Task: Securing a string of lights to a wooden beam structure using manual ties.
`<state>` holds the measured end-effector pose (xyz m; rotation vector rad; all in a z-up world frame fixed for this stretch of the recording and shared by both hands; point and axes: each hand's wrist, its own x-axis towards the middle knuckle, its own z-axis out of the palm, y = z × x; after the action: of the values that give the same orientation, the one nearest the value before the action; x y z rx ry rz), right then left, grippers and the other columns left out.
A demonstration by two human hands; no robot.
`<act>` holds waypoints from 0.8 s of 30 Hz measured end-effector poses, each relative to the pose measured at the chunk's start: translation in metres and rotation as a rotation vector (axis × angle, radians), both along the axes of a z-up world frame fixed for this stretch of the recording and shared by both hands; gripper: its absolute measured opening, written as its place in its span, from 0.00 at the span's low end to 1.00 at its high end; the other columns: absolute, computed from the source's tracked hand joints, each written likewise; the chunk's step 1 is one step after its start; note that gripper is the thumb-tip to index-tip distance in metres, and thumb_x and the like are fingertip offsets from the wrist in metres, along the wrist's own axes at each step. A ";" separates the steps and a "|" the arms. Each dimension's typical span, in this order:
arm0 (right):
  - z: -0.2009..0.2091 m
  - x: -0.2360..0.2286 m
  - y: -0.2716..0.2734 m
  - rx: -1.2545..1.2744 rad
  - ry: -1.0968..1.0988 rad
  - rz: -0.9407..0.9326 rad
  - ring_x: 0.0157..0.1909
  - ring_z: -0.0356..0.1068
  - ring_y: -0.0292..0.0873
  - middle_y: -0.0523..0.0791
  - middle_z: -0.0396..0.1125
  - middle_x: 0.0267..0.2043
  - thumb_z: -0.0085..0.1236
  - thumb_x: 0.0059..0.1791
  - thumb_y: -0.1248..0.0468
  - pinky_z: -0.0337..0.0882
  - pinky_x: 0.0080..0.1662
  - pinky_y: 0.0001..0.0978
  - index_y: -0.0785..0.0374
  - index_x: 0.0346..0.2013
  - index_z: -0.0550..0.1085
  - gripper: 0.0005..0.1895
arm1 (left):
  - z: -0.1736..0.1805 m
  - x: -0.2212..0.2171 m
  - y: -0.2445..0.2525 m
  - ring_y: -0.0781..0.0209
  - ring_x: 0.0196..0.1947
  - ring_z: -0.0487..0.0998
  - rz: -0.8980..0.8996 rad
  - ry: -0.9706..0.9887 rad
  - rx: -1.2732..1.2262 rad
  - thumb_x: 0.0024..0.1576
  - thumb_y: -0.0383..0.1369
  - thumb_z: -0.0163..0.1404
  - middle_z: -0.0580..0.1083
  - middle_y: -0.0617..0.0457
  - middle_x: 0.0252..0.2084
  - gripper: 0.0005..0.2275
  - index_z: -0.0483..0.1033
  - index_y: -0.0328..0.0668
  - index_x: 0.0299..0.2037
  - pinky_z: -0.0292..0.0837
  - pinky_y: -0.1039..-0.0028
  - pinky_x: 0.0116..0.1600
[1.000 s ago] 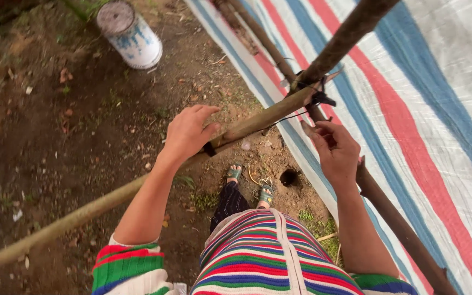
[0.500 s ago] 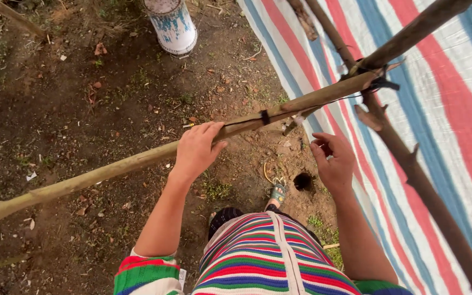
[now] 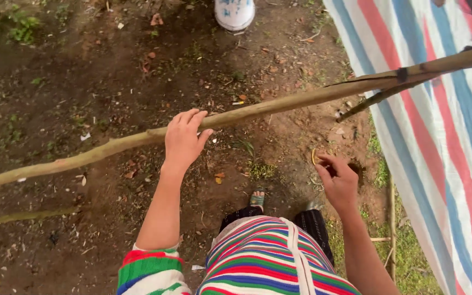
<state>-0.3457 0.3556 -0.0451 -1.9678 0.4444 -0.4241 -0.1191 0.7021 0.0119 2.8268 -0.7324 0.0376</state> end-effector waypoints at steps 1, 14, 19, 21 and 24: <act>-0.001 -0.005 0.007 -0.002 0.003 0.008 0.35 0.73 0.46 0.54 0.74 0.37 0.65 0.51 0.71 0.75 0.39 0.39 0.64 0.50 0.80 0.12 | -0.005 -0.001 0.007 0.46 0.62 0.70 0.008 0.003 -0.002 0.61 0.43 0.56 0.72 0.48 0.60 0.21 0.73 0.51 0.63 0.65 0.51 0.65; -0.030 -0.076 0.096 -0.083 0.289 0.156 0.36 0.76 0.47 0.50 0.77 0.39 0.64 0.51 0.64 0.76 0.38 0.38 0.59 0.49 0.81 0.11 | -0.029 -0.102 0.090 0.43 0.70 0.62 0.032 0.227 -0.120 0.62 0.40 0.54 0.65 0.45 0.68 0.23 0.67 0.53 0.68 0.58 0.41 0.69; -0.063 -0.113 0.134 -0.008 0.401 0.178 0.39 0.77 0.50 0.52 0.77 0.41 0.63 0.52 0.64 0.76 0.41 0.42 0.59 0.51 0.81 0.13 | -0.053 -0.124 0.152 0.48 0.69 0.65 0.037 0.278 -0.019 0.63 0.45 0.52 0.67 0.52 0.67 0.22 0.69 0.56 0.67 0.60 0.43 0.68; -0.062 -0.123 0.156 0.025 0.455 0.226 0.41 0.78 0.52 0.53 0.78 0.41 0.63 0.51 0.64 0.77 0.43 0.43 0.58 0.50 0.81 0.13 | -0.021 -0.132 0.170 0.52 0.68 0.67 0.073 0.331 -0.049 0.63 0.41 0.51 0.70 0.51 0.64 0.19 0.71 0.55 0.65 0.59 0.50 0.70; -0.064 -0.125 0.181 0.017 0.497 0.270 0.38 0.78 0.46 0.49 0.79 0.40 0.65 0.50 0.63 0.77 0.42 0.39 0.54 0.50 0.81 0.13 | 0.021 -0.118 0.207 0.59 0.66 0.68 0.247 0.359 -0.163 0.64 0.37 0.51 0.73 0.54 0.60 0.15 0.74 0.57 0.61 0.58 0.55 0.70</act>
<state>-0.4711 0.5361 -0.1093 -2.0745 0.4781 0.2474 -0.2373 0.9096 0.0330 2.6441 -0.2865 -0.3438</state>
